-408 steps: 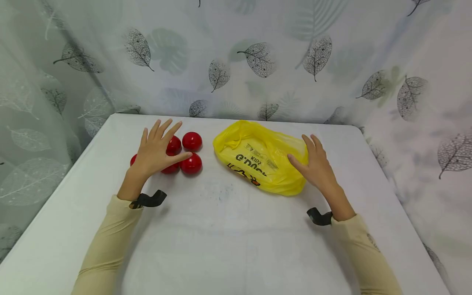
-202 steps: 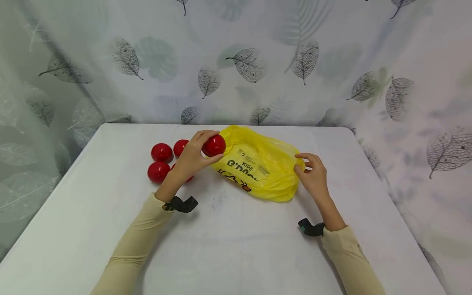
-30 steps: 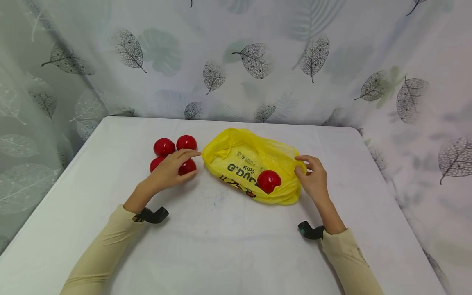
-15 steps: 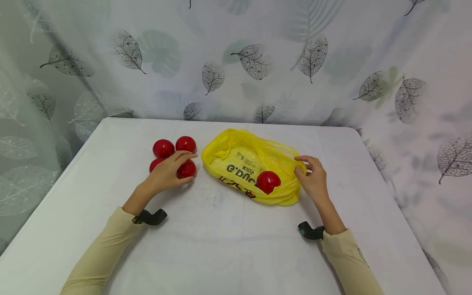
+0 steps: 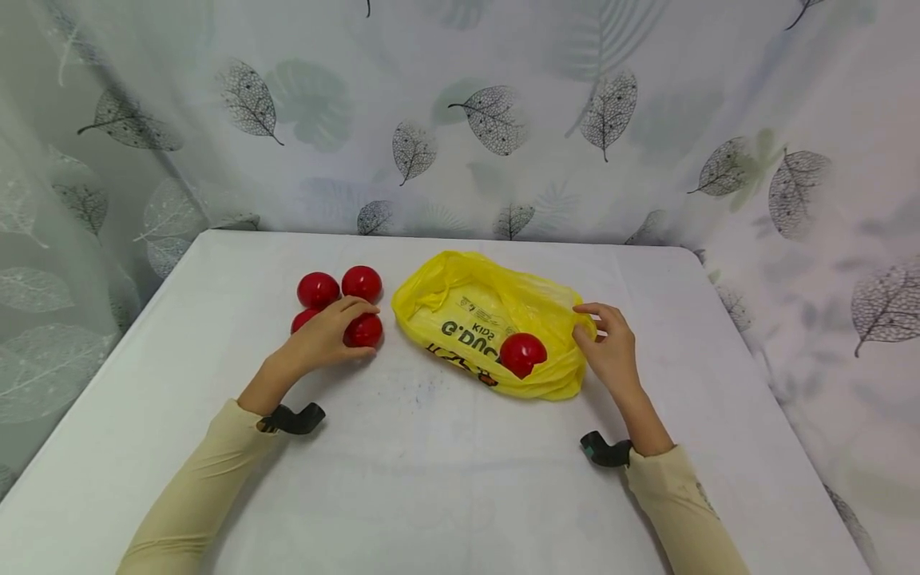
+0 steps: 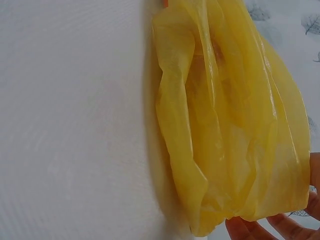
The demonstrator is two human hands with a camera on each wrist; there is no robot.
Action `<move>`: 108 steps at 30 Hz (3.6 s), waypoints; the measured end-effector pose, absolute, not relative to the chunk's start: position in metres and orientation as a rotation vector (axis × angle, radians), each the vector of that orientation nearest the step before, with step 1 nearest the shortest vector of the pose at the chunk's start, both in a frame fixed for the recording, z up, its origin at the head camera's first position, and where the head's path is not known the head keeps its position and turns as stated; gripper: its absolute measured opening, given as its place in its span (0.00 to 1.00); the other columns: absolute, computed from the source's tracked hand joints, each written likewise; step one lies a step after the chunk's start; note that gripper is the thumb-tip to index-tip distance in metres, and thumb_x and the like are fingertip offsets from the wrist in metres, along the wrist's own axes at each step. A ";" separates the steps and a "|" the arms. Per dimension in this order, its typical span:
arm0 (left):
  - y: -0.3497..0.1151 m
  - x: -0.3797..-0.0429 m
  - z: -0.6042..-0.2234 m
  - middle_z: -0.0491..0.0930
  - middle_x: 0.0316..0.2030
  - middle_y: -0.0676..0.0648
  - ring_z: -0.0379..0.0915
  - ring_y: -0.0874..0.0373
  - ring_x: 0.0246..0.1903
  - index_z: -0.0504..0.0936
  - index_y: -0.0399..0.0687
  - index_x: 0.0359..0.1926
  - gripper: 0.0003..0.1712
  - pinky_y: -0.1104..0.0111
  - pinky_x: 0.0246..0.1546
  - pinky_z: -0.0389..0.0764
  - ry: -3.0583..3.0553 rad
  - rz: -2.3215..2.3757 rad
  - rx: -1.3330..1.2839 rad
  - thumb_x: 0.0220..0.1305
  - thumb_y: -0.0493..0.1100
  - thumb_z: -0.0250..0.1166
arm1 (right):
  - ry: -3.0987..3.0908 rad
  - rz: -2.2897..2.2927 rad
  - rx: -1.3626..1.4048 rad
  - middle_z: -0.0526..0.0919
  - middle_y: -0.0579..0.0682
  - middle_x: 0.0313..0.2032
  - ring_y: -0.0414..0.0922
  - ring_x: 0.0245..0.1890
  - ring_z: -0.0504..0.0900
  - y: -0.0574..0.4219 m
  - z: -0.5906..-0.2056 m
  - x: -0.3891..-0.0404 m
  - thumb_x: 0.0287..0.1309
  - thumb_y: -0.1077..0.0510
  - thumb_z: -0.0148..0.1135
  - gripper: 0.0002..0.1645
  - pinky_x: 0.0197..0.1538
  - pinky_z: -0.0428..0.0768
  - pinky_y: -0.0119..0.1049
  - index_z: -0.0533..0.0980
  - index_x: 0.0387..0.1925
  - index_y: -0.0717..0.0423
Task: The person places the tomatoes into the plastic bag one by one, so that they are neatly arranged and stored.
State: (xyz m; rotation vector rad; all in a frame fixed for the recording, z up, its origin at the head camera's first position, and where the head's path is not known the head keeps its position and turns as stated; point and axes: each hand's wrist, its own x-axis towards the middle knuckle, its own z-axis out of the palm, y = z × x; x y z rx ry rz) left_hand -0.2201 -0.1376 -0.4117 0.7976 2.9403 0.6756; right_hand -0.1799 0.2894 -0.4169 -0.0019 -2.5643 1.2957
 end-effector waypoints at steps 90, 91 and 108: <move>0.058 -0.240 -0.388 0.71 0.60 0.43 0.75 0.50 0.54 0.72 0.48 0.64 0.36 0.62 0.48 0.83 2.763 1.079 1.202 0.57 0.55 0.71 | -2.518 1.323 0.044 0.74 0.63 0.55 0.59 0.47 0.77 0.294 -0.421 -0.184 0.63 0.65 0.57 0.16 0.39 0.70 0.17 0.77 0.51 0.64; 0.061 -0.240 -0.389 0.71 0.60 0.43 0.75 0.50 0.54 0.72 0.48 0.64 0.36 0.62 0.48 0.83 2.763 1.075 1.197 0.57 0.56 0.71 | -2.518 1.329 0.044 0.74 0.63 0.55 0.60 0.47 0.77 0.294 -0.421 -0.185 0.63 0.65 0.57 0.16 0.38 0.70 0.17 0.77 0.51 0.64; 0.090 -0.243 -0.399 0.71 0.60 0.45 0.74 0.54 0.54 0.71 0.50 0.65 0.35 0.67 0.49 0.82 2.806 0.959 1.099 0.60 0.55 0.69 | -2.510 1.323 0.070 0.74 0.64 0.55 0.62 0.47 0.77 0.294 -0.426 -0.186 0.63 0.66 0.57 0.15 0.37 0.71 0.14 0.77 0.51 0.66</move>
